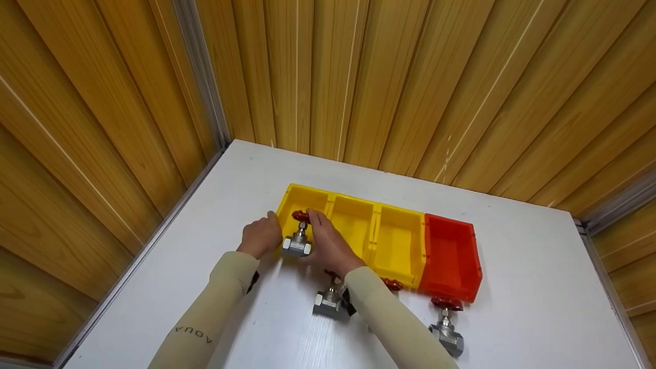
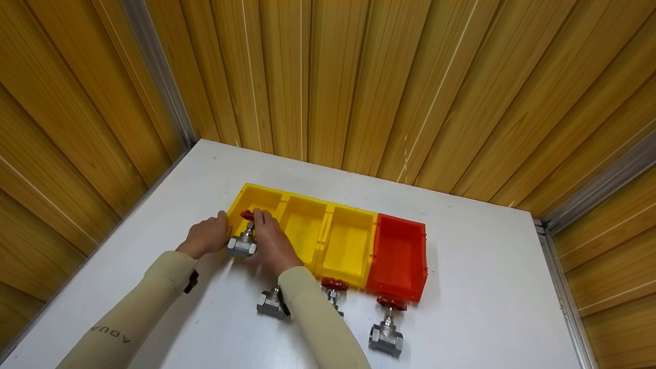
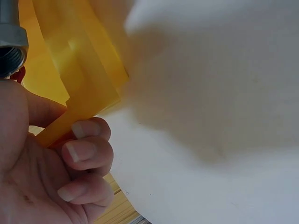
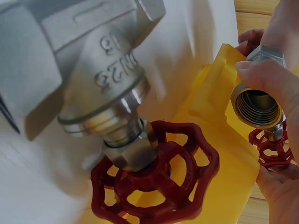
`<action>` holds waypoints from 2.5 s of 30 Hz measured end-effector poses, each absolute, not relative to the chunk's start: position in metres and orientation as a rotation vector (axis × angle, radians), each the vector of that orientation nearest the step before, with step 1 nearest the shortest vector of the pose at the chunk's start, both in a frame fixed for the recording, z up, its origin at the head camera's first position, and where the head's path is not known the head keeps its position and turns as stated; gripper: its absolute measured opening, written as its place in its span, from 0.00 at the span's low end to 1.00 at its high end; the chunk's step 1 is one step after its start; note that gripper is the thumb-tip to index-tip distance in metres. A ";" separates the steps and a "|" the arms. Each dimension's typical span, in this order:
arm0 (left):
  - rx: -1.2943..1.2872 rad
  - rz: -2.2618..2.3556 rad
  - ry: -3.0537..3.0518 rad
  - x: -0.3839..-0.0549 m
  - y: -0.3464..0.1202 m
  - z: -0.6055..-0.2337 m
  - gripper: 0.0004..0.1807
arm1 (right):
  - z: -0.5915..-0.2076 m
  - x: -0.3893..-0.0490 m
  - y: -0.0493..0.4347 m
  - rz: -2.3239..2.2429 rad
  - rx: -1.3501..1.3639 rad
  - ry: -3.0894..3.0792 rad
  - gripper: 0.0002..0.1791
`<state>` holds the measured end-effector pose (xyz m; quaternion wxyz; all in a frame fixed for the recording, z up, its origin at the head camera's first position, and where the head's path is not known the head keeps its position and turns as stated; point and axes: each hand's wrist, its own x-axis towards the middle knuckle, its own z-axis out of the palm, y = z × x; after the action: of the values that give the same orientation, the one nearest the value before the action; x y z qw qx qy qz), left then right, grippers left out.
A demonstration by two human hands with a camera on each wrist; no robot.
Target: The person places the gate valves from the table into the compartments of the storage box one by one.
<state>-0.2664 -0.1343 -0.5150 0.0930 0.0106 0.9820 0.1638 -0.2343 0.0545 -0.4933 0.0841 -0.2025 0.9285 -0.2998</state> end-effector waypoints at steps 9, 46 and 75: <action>0.007 0.465 2.882 -0.268 -0.133 -0.513 0.25 | -0.493 -0.243 0.053 -0.895 -0.605 2.770 0.62; 0.031 0.433 2.911 -0.265 -0.134 -0.515 0.22 | -0.495 -0.266 0.043 -0.858 -0.535 2.832 0.61; -0.020 0.454 2.877 -0.268 -0.132 -0.515 0.29 | -0.497 -0.276 0.032 -0.472 -0.601 3.017 0.55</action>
<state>-0.2681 -0.1324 -0.5150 0.1142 -0.0068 0.9813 0.1548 -0.2759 0.0320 -0.4972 0.0146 -0.1930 0.9693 -0.1517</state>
